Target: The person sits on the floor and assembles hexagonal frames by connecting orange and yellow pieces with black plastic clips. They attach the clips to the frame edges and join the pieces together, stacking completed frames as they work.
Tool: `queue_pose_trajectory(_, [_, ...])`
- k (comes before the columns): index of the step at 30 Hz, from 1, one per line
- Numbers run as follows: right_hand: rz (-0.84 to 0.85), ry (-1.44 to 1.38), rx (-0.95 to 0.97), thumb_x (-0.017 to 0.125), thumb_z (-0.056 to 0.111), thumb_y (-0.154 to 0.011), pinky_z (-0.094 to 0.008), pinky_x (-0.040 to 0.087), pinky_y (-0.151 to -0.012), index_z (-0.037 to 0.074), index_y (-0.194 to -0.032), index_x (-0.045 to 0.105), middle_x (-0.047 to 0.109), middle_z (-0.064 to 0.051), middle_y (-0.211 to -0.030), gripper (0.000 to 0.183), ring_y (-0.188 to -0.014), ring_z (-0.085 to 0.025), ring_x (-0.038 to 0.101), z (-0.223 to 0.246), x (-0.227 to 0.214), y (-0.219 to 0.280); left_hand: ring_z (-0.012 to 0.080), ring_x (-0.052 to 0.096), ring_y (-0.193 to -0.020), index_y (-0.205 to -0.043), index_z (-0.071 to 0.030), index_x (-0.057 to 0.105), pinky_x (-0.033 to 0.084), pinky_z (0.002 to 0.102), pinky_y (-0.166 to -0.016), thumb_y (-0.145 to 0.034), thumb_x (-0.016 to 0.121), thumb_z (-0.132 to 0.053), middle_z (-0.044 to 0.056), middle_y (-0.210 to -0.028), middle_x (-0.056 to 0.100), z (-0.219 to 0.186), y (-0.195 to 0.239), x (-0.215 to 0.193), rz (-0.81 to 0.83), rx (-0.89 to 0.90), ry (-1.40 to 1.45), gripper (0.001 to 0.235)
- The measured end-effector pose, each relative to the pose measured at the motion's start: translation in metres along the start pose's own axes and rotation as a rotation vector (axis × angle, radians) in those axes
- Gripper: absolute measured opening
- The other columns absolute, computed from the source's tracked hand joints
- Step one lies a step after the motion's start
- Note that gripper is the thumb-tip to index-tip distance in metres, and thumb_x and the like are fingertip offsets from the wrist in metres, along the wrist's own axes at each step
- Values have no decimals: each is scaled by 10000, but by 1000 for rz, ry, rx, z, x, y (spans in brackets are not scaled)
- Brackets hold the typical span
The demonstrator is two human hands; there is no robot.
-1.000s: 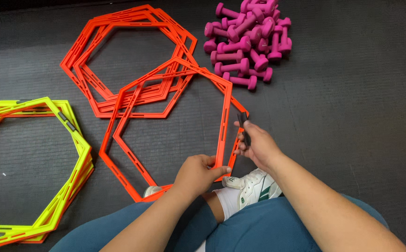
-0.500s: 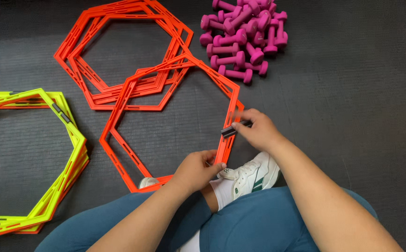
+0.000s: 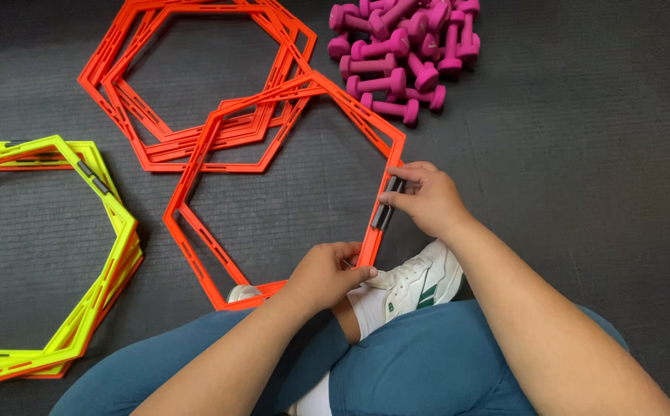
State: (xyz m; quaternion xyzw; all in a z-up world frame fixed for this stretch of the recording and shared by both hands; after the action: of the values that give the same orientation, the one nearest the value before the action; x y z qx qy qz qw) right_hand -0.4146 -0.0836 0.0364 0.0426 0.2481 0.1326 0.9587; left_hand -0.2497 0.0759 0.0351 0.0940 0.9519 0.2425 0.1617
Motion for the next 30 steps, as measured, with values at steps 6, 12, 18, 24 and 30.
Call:
queue_pose_trajectory(6, [103, -18, 10, 909, 97, -735, -235, 563, -617, 128, -1278, 746, 578, -91, -1181, 568, -680, -91, 626, -12, 16, 1, 156, 766, -758, -1285, -51, 720, 582, 283, -687, -812, 815, -313, 42, -882, 762, 2, -4, 3, -20, 13, -38, 548])
queue_pose_trajectory(12, [143, -152, 194, 866, 71, -762, -250, 615, -647, 129, -1331, 708, 740, -123, -1142, 593, -793, -93, 734, -24, 29, 8, 215, 777, -833, -1284, -58, 721, 598, 336, -740, -827, 785, -323, 76, -914, 782, -14, 6, -3, -13, 13, -80, 532])
queue_pose_trajectory(18, [57, -470, 257, 859, 0, -766, -327, 650, -638, 6, -1444, 353, 686, -158, -969, 846, -780, -215, 732, -27, 45, 9, 231, 781, -930, -1255, -128, 760, 577, 340, -796, -960, 641, -445, 43, -921, 806, 12, -12, -5, -59, -99, -105, 449])
queue_pose_trajectory(24, [83, -618, 351, 862, -10, -766, -329, 652, -666, -84, -1414, 469, 676, -80, -928, 762, -796, -178, 726, -9, 64, 35, 169, 801, -762, -1259, -105, 726, 667, 284, -604, -976, 651, -388, 66, -976, 813, 37, -46, 16, -77, -146, 313, 407])
queue_pose_trajectory(30, [134, -660, 406, 839, 135, -855, -306, 657, -641, -25, -1198, 597, 684, -61, -879, 449, -747, -166, 724, -29, 74, 34, 223, 777, -690, -1318, 114, 612, 655, 291, -536, -974, 702, -195, 212, -1014, 773, 46, -45, 27, 3, -170, 753, 472])
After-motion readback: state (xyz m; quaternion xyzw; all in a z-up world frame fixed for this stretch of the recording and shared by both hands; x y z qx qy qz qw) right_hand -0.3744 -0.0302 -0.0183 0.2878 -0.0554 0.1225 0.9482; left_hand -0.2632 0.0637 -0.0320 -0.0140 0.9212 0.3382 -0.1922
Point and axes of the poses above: each hand's wrist, its own y-axis away from the middle knuckle, its own x-axis out of the palm, z = x × y, the point moved 10 cm from there along -y, towards the middle knuckle
